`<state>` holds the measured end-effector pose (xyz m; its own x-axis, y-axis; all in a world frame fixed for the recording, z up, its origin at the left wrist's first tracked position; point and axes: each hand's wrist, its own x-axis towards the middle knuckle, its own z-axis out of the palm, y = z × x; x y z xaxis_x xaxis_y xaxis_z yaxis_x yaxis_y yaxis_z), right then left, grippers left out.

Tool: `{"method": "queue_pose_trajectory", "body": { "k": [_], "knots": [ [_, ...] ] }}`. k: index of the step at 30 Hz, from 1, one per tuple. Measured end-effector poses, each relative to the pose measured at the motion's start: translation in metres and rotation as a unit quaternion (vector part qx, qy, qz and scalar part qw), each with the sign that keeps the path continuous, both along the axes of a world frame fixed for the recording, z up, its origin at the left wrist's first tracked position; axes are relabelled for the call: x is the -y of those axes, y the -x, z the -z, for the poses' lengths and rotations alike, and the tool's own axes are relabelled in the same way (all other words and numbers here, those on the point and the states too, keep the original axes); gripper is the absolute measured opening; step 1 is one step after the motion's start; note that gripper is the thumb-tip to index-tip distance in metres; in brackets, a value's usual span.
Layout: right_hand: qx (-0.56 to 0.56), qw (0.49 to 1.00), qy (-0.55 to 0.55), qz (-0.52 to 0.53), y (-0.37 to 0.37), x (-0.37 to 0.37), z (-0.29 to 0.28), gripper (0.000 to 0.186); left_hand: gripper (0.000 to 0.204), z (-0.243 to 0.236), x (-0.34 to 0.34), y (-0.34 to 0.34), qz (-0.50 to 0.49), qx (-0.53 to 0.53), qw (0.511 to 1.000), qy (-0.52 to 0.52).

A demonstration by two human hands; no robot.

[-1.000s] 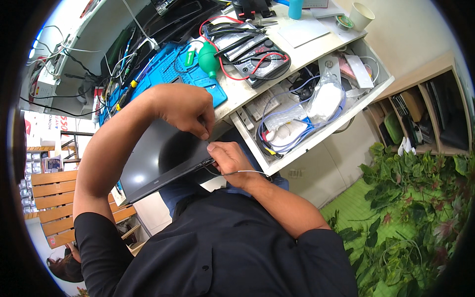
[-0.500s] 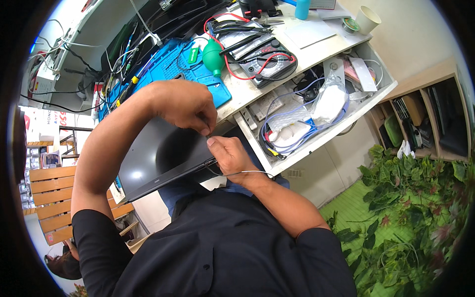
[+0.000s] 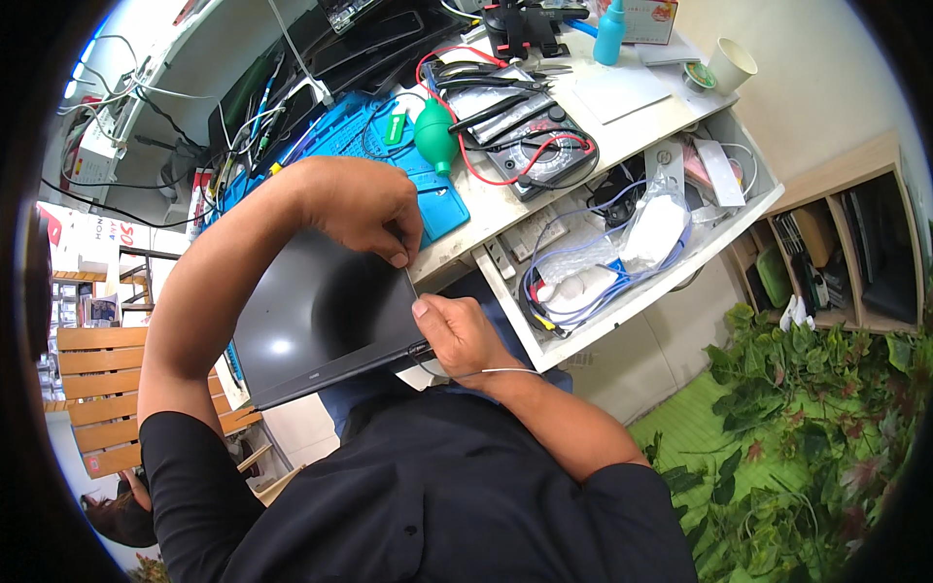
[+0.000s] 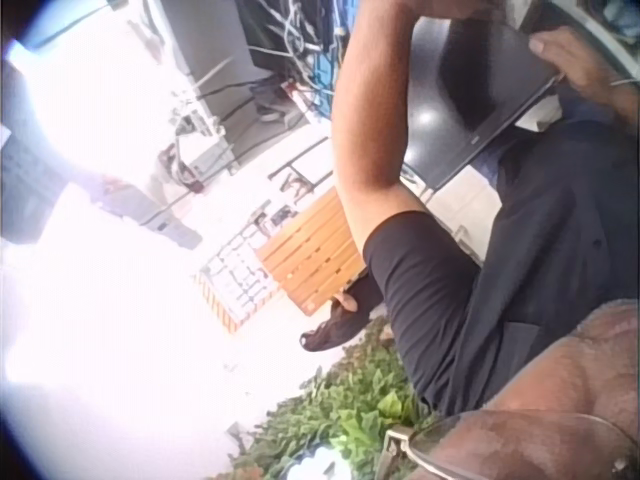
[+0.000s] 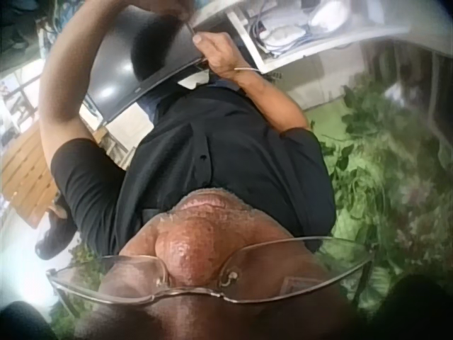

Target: The person removes a bezel and screen from a laptop chassis using a tool and then handles the internal components by lifting the laptop body.

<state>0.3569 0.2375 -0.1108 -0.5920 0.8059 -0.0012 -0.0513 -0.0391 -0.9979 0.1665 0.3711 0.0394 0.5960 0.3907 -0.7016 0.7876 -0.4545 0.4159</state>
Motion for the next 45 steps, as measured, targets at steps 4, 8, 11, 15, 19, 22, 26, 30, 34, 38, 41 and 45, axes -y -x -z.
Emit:
{"method": "queue_pose_trajectory", "body": {
  "k": [4, 8, 11, 15, 19, 22, 26, 30, 34, 38, 41, 45],
  "knots": [
    [-0.025, 0.999, 0.041, -0.001, 0.008, -0.006, 0.000, 0.048, 0.021, 0.006, -0.004, -0.001, 0.028, 0.001, 1.000, -0.001],
    [0.000, 0.999, 0.034, -0.014, 0.011, -0.009, 0.000, 0.048, 0.021, 0.009, -0.002, -0.001, 0.019, 0.005, 1.000, 0.018],
    [-0.008, 1.000, 0.026, -0.009, 0.010, -0.009, -0.004, 0.049, 0.021, 0.009, -0.006, 0.006, 0.014, 0.016, 0.999, 0.023],
    [0.000, 1.000, 0.013, -0.022, 0.004, -0.005, -0.011, 0.051, 0.020, -0.008, -0.016, 0.006, 0.009, -0.033, 0.999, 0.007],
    [-0.002, 0.999, 0.039, -0.030, 0.008, -0.010, -0.014, 0.052, 0.021, -0.003, -0.017, 0.010, 0.028, -0.023, 0.999, -0.006],
    [-0.020, 0.999, 0.047, -0.008, 0.023, -0.016, -0.013, 0.053, 0.021, -0.001, -0.017, 0.006, 0.033, -0.027, 0.999, 0.005],
    [-0.003, 1.000, 0.024, -0.002, 0.024, -0.016, -0.016, 0.053, 0.021, 0.015, -0.021, 0.022, 0.077, 0.038, 0.996, -0.035],
    [0.011, 1.000, 0.017, -0.017, 0.019, -0.013, -0.021, 0.052, 0.021, 0.006, -0.028, 0.030, 0.072, 0.068, 0.995, -0.023],
    [0.017, 1.000, 0.015, -0.020, 0.018, -0.012, -0.025, 0.050, 0.022, 0.004, -0.028, 0.024, 0.068, 0.030, 0.997, -0.013],
    [0.015, 1.000, 0.008, -0.016, 0.019, -0.011, -0.029, 0.050, 0.023, 0.004, -0.032, 0.031, 0.050, 0.033, 0.998, 0.005],
    [0.022, 0.999, 0.015, -0.026, 0.017, -0.013, -0.031, 0.051, 0.022, -0.005, -0.036, 0.036, 0.016, 0.028, 0.999, 0.006],
    [0.004, 1.000, 0.009, -0.004, 0.023, -0.019, -0.031, 0.051, 0.024, -0.004, -0.035, 0.039, 0.012, 0.036, 0.999, 0.013]
  ]
}}
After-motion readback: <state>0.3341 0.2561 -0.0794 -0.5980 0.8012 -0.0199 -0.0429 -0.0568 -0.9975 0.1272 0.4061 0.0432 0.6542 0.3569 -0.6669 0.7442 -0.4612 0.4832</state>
